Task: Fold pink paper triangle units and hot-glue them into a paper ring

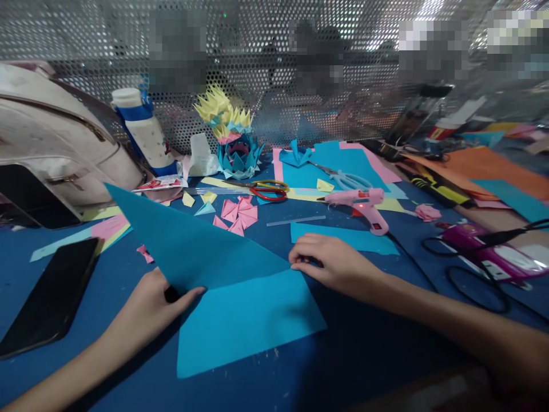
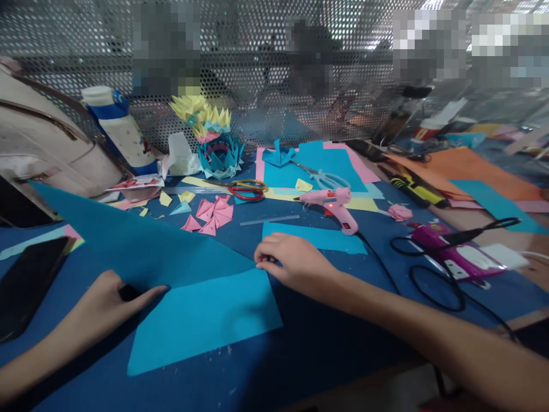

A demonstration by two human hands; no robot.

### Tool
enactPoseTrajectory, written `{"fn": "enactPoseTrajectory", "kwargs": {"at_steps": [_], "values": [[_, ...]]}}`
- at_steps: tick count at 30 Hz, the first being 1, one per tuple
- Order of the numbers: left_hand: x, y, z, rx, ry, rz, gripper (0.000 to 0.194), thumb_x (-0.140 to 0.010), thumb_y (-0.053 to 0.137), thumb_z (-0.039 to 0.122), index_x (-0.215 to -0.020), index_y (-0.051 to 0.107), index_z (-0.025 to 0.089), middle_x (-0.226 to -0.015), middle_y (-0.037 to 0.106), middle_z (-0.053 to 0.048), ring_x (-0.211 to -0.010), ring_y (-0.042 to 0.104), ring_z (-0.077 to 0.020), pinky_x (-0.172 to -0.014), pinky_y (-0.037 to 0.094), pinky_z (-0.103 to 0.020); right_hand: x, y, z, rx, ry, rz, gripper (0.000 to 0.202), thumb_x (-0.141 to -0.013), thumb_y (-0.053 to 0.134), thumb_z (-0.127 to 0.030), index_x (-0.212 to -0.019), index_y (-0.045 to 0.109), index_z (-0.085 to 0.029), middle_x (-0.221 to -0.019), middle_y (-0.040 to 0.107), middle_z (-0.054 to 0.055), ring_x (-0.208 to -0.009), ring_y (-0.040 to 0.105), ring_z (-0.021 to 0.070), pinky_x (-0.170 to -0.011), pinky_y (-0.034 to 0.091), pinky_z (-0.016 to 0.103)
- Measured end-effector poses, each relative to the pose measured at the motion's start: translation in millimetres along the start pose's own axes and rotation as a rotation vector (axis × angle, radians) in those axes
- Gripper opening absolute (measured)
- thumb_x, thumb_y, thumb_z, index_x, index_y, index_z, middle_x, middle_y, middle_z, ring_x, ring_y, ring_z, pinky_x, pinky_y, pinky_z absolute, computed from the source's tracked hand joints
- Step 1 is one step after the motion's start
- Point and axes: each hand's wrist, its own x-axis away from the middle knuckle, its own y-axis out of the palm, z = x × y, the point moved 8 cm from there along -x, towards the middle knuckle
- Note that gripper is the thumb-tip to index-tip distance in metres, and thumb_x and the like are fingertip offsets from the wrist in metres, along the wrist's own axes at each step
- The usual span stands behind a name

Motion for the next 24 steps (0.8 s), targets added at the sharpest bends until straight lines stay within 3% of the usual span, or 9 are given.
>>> {"fn": "enactPoseTrajectory", "kwargs": {"at_steps": [5,11,15,24], "values": [[2.7,-0.9,-2.1,0.022,0.017,0.041,0.036,-0.086,0.058,0.046,-0.06,0.056,0.021,-0.055,0.064,-0.001,-0.048,0.059,-0.0199,-0.046,0.042,-0.027,2.5,3.1,-2.2,0.084,-0.033,0.009,0.011,-0.093,0.057,-0.019,-0.085,0.064,-0.019,-0.088,0.066,0.003,-0.085,0.057,0.0185,-0.072,0.04,0.028],[7.0,-1.8,-5.7,0.048,0.068,0.063,0.026,-0.087,0.059,0.046,-0.083,0.07,0.023,-0.077,0.076,-0.002,-0.067,0.072,-0.0249,-0.059,0.055,-0.03,4.9,2.6,-7.2,0.152,-0.106,0.048,0.012,-0.095,0.056,-0.02,-0.087,0.065,-0.019,-0.089,0.067,0.003,-0.085,0.058,0.0187,-0.07,0.04,0.028],[7.9,-1.4,-3.9,0.034,0.121,0.06,0.026,-0.09,0.059,0.046,-0.091,0.07,0.023,-0.089,0.077,-0.002,-0.077,0.073,-0.0247,-0.067,0.057,-0.03,6.5,1.4,-9.9,0.167,-0.14,0.06,0.014,-0.096,0.054,-0.022,-0.088,0.065,-0.019,-0.09,0.067,0.003,-0.085,0.059,0.0184,-0.069,0.04,0.028],[8.1,3.3,-2.4,0.072,0.151,0.022,0.025,-0.093,0.056,0.046,-0.093,0.067,0.024,-0.089,0.075,-0.001,-0.077,0.071,-0.0224,-0.069,0.054,-0.029,7.9,-0.9,-10.1,0.109,-0.165,0.075,0.017,-0.098,0.049,-0.023,-0.094,0.065,-0.02,-0.094,0.068,0.003,-0.087,0.062,0.0174,-0.073,0.044,0.027]]}}
